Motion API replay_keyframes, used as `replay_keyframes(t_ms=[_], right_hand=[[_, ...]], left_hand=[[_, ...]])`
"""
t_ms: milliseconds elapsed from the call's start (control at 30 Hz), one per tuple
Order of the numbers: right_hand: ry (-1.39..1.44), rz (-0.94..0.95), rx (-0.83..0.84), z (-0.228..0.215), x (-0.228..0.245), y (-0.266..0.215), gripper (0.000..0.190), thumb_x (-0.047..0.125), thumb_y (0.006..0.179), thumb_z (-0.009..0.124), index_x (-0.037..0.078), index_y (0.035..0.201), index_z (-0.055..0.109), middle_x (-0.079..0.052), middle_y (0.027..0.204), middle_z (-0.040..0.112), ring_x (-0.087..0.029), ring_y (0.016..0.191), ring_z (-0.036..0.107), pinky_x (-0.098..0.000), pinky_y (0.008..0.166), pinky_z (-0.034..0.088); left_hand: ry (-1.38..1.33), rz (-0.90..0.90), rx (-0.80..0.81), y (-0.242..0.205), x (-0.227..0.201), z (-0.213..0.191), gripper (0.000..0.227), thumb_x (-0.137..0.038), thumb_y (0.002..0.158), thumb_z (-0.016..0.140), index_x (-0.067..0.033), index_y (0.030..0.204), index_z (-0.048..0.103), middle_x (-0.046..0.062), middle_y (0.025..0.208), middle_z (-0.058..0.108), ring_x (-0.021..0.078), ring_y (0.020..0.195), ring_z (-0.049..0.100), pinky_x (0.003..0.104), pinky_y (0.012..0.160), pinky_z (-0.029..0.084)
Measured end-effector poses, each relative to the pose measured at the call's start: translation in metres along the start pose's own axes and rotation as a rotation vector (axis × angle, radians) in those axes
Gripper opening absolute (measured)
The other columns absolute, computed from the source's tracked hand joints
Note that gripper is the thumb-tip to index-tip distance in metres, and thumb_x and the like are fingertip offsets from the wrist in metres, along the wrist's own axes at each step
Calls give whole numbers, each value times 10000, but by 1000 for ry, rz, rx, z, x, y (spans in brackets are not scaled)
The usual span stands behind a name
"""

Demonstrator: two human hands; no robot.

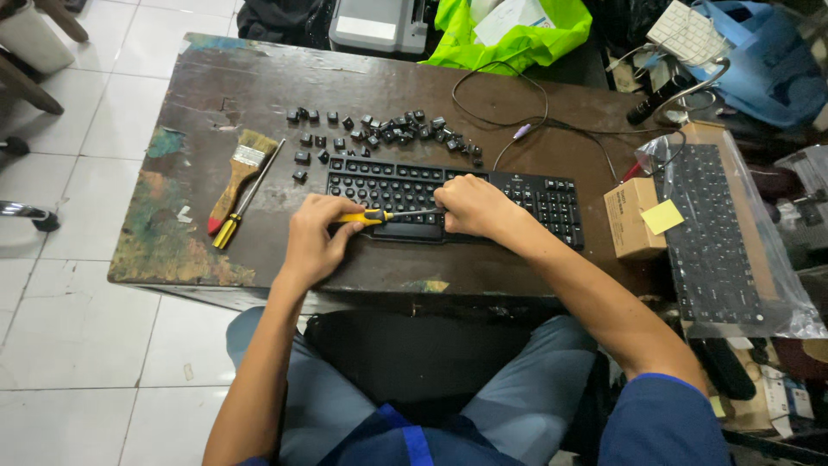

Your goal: The person uses a screwdriver to press down and secure individual keycaps onto a black computer keyboard. They work systematically across the keyboard, picking up keycaps from a pile on the table and placing them into their respective slots.

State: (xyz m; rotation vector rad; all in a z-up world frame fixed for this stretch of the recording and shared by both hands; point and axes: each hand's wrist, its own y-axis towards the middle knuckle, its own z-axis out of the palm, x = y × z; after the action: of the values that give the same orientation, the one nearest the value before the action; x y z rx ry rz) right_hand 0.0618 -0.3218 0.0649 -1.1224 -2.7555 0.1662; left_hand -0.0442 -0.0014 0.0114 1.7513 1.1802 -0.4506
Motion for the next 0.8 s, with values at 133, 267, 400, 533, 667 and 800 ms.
replay_keyframes(t_ms=[133, 267, 400, 533, 667, 800], right_hand=[[-60, -17, 24, 13, -3, 9, 179, 77, 801, 727, -2, 952, 784, -222, 870, 793, -473, 837, 808, -529, 717, 679], [-143, -42, 38, 19, -6, 18, 184, 47, 749, 775, -16, 922, 777, -261, 858, 777, -500, 844, 803, -549, 719, 684], [-162, -42, 49, 18, -5, 20, 201, 61, 739, 829, -35, 909, 781, -285, 868, 772, -529, 859, 801, -573, 736, 685], [-68, 38, 62, 2, -7, 14, 115, 86, 853, 793, 82, 947, 858, -273, 917, 802, -522, 925, 800, -572, 787, 670], [40, 94, 26, -12, 1, -1, 172, 92, 852, 721, 113, 963, 850, -210, 898, 813, -462, 875, 815, -532, 762, 665], [159, 29, -57, -14, -7, -15, 185, 113, 849, 758, 83, 1014, 836, -176, 866, 814, -412, 849, 811, -512, 763, 649]], left_hand=[[45, 54, -16, 5, -6, 0, 197, -170, 955, 868, -228, 1143, 848, -18, 1062, 819, 281, 1051, 722, 394, 944, 581], [84, 111, 30, 16, -19, -8, 187, -148, 939, 864, -204, 1116, 847, 27, 1036, 810, 329, 1021, 719, 432, 919, 586], [-46, 57, 32, 15, -14, -9, 164, -142, 938, 864, -186, 1095, 852, 62, 1014, 824, 379, 1004, 728, 457, 937, 581], [-79, 32, 20, 12, -11, 1, 162, -153, 940, 863, -211, 1091, 864, 49, 994, 826, 369, 990, 731, 445, 940, 578], [-64, 17, 18, 15, -15, 5, 156, -151, 936, 867, -208, 1081, 864, 63, 956, 812, 364, 962, 733, 443, 931, 578], [-75, -13, -7, 20, -18, -12, 180, -83, 914, 878, -171, 1071, 871, 96, 955, 810, 386, 965, 737, 455, 958, 566]])
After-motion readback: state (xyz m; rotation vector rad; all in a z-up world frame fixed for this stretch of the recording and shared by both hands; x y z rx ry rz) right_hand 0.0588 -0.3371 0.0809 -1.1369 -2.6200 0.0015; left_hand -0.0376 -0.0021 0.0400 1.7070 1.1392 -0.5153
